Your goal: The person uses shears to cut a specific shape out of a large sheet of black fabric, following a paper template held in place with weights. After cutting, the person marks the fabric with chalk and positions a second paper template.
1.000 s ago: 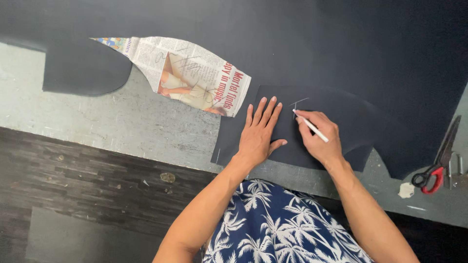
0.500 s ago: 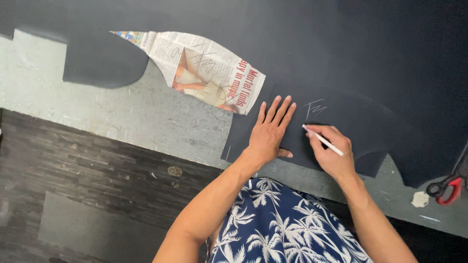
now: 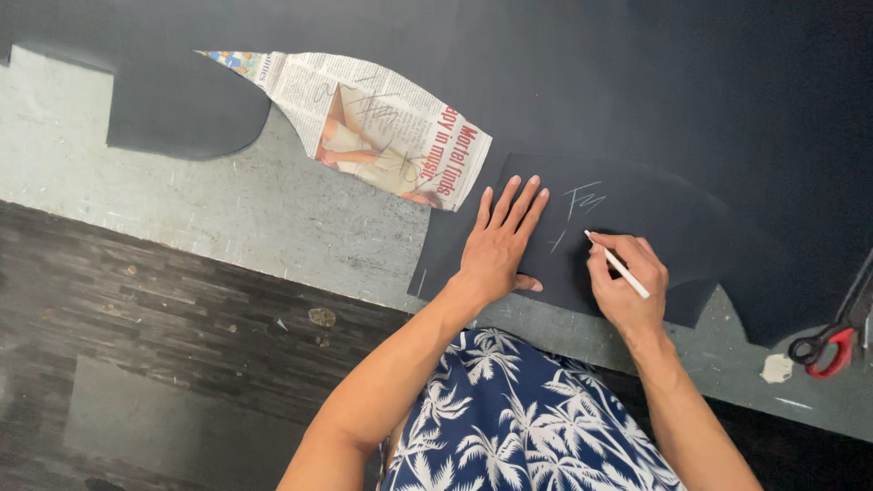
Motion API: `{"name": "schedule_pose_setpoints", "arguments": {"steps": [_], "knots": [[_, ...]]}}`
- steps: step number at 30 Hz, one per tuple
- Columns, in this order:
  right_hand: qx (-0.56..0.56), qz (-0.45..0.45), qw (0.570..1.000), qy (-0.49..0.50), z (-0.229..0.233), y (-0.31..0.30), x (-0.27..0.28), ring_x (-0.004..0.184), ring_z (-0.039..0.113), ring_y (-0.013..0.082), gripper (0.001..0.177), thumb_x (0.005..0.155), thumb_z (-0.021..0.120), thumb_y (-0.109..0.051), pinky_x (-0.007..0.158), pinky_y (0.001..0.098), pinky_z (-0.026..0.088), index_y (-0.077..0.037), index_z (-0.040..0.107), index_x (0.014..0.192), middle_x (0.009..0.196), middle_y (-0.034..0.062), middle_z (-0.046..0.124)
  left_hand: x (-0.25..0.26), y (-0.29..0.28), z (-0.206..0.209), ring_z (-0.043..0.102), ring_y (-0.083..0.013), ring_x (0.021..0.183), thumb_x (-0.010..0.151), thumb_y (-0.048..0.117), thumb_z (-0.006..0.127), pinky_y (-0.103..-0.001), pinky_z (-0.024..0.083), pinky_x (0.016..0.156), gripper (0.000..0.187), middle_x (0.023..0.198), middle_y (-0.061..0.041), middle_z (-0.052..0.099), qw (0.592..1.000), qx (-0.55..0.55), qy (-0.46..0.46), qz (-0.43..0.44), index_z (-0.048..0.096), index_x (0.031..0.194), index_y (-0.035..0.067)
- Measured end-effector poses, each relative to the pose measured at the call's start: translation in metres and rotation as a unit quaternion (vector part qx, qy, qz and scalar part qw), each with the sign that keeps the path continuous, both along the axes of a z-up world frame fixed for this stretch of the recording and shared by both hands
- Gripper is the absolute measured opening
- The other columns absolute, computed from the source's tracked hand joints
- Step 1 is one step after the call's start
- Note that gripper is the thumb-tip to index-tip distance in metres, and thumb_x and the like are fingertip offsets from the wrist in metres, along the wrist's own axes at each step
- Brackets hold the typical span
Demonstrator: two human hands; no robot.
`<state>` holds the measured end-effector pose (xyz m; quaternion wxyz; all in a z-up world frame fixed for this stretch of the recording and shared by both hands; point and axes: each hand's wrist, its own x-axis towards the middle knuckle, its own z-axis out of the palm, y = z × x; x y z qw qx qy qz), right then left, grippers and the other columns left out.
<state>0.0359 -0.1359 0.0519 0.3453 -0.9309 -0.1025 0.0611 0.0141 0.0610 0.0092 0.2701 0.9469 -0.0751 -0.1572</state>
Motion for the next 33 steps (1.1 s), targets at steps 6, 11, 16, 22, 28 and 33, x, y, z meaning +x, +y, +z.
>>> {"name": "schedule_pose_setpoints", "arguments": {"steps": [6, 11, 16, 22, 28, 33], "knots": [[0.013, -0.015, 0.997, 0.079, -0.003, -0.018, 0.0, 0.078, 0.072, 0.0181, 0.015, 0.094, 0.07, -0.007, 0.071, 0.0308, 0.054, -0.006, 0.077, 0.107, 0.091, 0.0102, 0.074, -0.001, 0.0, 0.0, 0.01, -0.034, 0.157, 0.045, 0.055, 0.094, -0.056, 0.009, 0.128, 0.148, 0.169, -0.012, 0.014, 1.0, -0.005, -0.01, -0.003, 0.015, 0.16, 0.007], [0.0, -0.097, 0.992, 0.078, -0.004, -0.019, 0.004, 0.071, 0.066, 0.0188, 0.017, 0.097, 0.069, -0.008, 0.066, 0.0303, 0.05, -0.004, 0.075, 0.112, 0.085, 0.0108, 0.072, -0.002, 0.0, 0.0, 0.01, -0.0333, 0.157, 0.044, 0.055, 0.094, -0.056, 0.01, 0.128, 0.148, 0.169, -0.011, 0.015, 1.0, -0.004, -0.008, -0.001, 0.015, 0.16, 0.008], [0.03, 0.012, 0.998, 0.049, -0.001, -0.025, 0.004, 0.08, 0.07, 0.016, 0.019, 0.093, 0.071, -0.007, 0.07, 0.0282, 0.053, -0.004, 0.076, 0.11, 0.096, 0.0104, 0.073, -0.003, 0.002, 0.0, 0.01, -0.0334, 0.157, 0.045, 0.054, 0.094, -0.056, 0.009, 0.128, 0.148, 0.169, -0.011, 0.015, 1.0, -0.002, -0.013, -0.001, 0.015, 0.161, 0.008], [0.003, -0.013, 0.997, 0.073, -0.001, -0.032, 0.006, 0.075, 0.071, 0.0176, 0.015, 0.092, 0.071, -0.007, 0.067, 0.0294, 0.053, -0.004, 0.077, 0.105, 0.093, 0.0106, 0.074, 0.0, 0.002, 0.001, 0.009, -0.0337, 0.157, 0.045, 0.054, 0.094, -0.056, 0.009, 0.128, 0.148, 0.169, -0.012, 0.014, 1.0, -0.002, -0.013, 0.0, 0.014, 0.161, 0.007], [0.047, -0.018, 0.998, 0.032, -0.006, -0.047, 0.018, 0.09, 0.073, 0.0145, 0.017, 0.099, 0.068, -0.007, 0.077, 0.0272, 0.055, -0.003, 0.075, 0.114, 0.102, 0.0095, 0.076, 0.0, -0.001, 0.001, 0.008, -0.0333, 0.157, 0.045, 0.055, 0.094, -0.056, 0.009, 0.128, 0.149, 0.169, -0.011, 0.013, 1.0, 0.004, -0.006, -0.006, 0.013, 0.161, 0.007], [-0.005, -0.076, 0.994, 0.082, -0.007, -0.062, 0.017, 0.077, 0.069, 0.0154, 0.012, 0.094, 0.069, -0.004, 0.071, 0.028, 0.052, -0.001, 0.077, 0.104, 0.088, 0.0092, 0.075, 0.002, -0.001, 0.003, 0.007, -0.0329, 0.158, 0.045, 0.057, 0.093, -0.056, 0.008, 0.128, 0.149, 0.169, -0.011, 0.012, 1.0, 0.018, 0.0, -0.012, 0.013, 0.161, 0.008]]}}
